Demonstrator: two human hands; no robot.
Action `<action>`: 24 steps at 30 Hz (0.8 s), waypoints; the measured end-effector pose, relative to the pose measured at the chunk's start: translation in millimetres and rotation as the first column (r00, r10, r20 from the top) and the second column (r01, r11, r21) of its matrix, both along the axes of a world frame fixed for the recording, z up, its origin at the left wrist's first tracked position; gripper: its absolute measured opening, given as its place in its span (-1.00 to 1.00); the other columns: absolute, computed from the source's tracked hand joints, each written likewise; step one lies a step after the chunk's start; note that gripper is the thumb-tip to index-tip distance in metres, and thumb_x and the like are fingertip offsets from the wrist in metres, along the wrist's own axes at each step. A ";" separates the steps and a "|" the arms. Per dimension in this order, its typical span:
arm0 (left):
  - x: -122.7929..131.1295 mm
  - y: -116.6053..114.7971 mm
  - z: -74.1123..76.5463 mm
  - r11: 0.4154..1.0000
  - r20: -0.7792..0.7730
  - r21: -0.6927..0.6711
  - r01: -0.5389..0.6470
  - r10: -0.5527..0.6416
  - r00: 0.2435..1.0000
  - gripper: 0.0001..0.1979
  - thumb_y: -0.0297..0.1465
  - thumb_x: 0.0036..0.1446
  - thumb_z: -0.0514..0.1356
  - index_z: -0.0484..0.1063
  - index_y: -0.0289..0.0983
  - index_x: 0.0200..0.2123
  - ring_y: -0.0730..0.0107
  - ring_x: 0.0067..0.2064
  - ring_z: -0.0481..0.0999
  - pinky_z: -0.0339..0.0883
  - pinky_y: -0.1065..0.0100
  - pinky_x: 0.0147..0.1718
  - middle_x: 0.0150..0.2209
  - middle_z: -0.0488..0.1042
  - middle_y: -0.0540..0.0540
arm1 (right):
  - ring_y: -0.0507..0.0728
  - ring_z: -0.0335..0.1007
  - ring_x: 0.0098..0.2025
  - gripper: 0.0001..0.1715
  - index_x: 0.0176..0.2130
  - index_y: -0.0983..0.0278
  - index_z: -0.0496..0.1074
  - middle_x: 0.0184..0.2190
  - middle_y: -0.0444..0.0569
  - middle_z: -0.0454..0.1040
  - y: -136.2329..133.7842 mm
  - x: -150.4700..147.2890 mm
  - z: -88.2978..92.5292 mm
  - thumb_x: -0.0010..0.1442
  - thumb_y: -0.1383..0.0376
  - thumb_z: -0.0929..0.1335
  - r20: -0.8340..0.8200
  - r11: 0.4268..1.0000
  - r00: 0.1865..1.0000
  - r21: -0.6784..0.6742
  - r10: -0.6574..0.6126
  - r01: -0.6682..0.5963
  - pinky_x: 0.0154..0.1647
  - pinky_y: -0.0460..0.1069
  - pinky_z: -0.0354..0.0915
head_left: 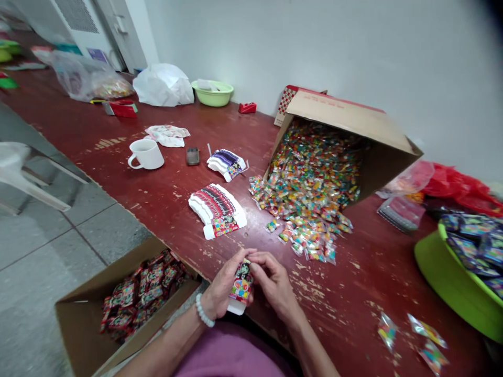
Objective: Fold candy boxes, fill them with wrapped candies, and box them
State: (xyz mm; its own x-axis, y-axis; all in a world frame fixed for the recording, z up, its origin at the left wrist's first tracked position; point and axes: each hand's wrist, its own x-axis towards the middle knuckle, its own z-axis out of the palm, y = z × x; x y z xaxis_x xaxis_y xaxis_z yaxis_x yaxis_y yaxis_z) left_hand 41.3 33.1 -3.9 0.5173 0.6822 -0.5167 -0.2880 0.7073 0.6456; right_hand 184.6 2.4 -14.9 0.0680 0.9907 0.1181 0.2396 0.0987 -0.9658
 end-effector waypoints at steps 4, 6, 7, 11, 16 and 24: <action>-7.4 7.5 2.3 0.997 0.010 0.073 -0.013 0.012 1.000 -0.47 -0.30 0.15 0.23 0.19 -0.21 0.17 0.38 -0.46 0.52 0.37 0.40 -0.47 -0.33 0.55 -0.08 | 0.23 0.39 -0.08 -0.70 -0.11 0.25 0.49 -0.14 0.08 0.52 43.9 28.6 -7.6 0.30 0.18 0.26 0.401 0.984 0.898 0.075 -0.181 0.164 -0.02 0.10 0.28; -12.9 12.6 3.7 0.991 -0.032 0.132 -0.021 0.026 0.999 -0.50 -0.35 0.11 0.28 0.26 -0.25 0.10 0.39 -0.32 0.53 0.39 0.41 -0.35 -0.22 0.55 -0.14 | 0.33 0.26 0.07 -0.65 -0.02 0.28 0.45 0.03 0.18 0.44 64.9 36.9 -14.5 0.21 0.25 0.31 0.529 0.964 0.808 0.107 -0.261 0.242 0.11 0.22 0.12; -16.0 15.2 3.8 0.987 -0.054 0.160 -0.009 0.018 0.998 -0.52 -0.36 0.08 0.31 0.30 -0.27 0.06 0.39 -0.27 0.52 0.40 0.41 -0.31 -0.17 0.54 -0.16 | 0.36 0.22 0.10 -0.63 0.00 0.28 0.44 0.08 0.21 0.41 73.3 38.6 -18.5 0.18 0.30 0.32 0.596 0.959 0.755 0.109 -0.273 0.260 0.14 0.26 0.04; -29.1 23.4 1.5 0.972 -0.125 0.228 0.050 -0.022 0.992 -0.53 -0.39 -0.07 0.42 0.38 -0.31 -0.07 0.40 -0.26 0.49 0.42 0.37 -0.26 -0.17 0.50 -0.13 | 0.33 0.29 0.01 -0.69 -0.12 0.31 0.48 -0.05 0.24 0.49 91.4 39.1 -30.7 0.17 0.44 0.26 0.690 0.958 0.676 0.096 -0.259 0.269 0.13 0.27 -0.02; -41.5 29.6 1.9 0.970 -0.184 0.241 -0.021 0.067 0.981 -0.45 -0.41 -0.09 0.42 0.34 -0.28 -0.01 0.45 -0.35 0.47 0.45 0.37 -0.34 -0.31 0.44 0.00 | 0.25 0.40 -0.10 -0.70 -0.12 0.36 0.46 -0.19 0.19 0.54 82.9 44.3 -21.8 0.25 0.39 0.20 0.556 0.948 0.774 0.091 -0.303 0.305 0.03 0.17 0.20; -40.0 31.0 0.0 0.969 -0.137 0.235 -0.080 0.114 0.984 -0.62 -0.37 0.01 0.38 0.29 -0.25 -0.17 0.38 -0.40 0.51 0.44 0.40 -0.54 -0.34 0.49 -0.03 | 0.08 0.47 -0.33 -0.60 -0.10 0.27 0.42 -0.31 -0.06 0.53 12.6 16.5 1.3 0.18 0.06 0.40 -0.274 0.918 0.877 -0.139 -0.395 0.370 -0.31 -0.03 0.40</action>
State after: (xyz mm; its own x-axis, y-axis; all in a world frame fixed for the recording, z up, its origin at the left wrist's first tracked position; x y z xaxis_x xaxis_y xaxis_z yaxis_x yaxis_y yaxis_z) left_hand 1.3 64.1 -3.9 0.3726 0.8337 -0.4077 -0.2369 0.5102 0.8268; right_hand 201.1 15.0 -13.5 0.4628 0.8854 -0.0442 -0.0497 -0.0239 -0.9985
